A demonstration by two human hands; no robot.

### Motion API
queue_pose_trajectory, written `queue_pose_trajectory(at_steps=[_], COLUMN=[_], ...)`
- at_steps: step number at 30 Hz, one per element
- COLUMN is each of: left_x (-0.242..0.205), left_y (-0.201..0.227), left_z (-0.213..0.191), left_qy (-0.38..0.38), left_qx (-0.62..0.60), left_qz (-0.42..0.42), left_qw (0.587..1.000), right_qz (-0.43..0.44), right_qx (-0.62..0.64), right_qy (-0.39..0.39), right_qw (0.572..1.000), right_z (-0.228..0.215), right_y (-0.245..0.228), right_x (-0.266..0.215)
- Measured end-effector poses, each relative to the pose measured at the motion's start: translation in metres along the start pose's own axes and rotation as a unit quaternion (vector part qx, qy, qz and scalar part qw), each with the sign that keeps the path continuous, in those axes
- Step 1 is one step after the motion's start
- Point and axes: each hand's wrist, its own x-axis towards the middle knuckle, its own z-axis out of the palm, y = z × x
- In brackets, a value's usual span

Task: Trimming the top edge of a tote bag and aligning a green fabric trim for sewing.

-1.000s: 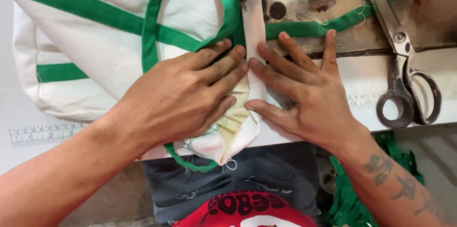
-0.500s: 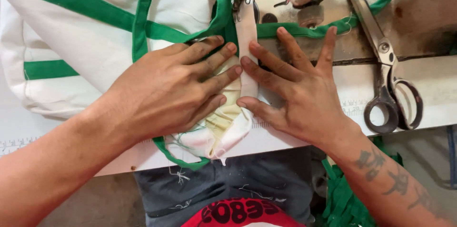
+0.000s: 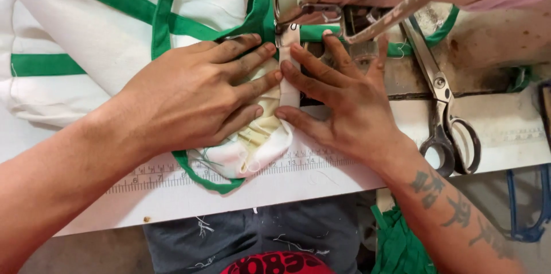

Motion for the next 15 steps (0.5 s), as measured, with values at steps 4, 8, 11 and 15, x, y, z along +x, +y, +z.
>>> queue_pose_trajectory(at_steps=[4, 8, 11, 15], left_x=[0.000, -0.003, -0.004, -0.003], left_y=[-0.004, -0.007, -0.010, -0.007], left_z=[0.002, 0.005, 0.005, 0.008], left_qy=[0.012, 0.015, 0.020, 0.012], left_qx=[0.015, 0.040, -0.002, -0.007], left_qz=[0.019, 0.022, 0.038, 0.025], left_qw=[1.000, 0.999, 0.999, 1.000], right_qz=[-0.011, -0.020, -0.025, -0.008], right_qx=[-0.009, 0.005, 0.015, 0.047], right_qy=[0.006, 0.007, 0.016, 0.013], right_qw=[1.000, 1.000, 0.999, 0.999], right_z=[0.004, 0.004, 0.008, 0.012], right_y=[0.001, 0.003, 0.007, 0.010], right_x=[0.002, 0.003, 0.005, 0.001])
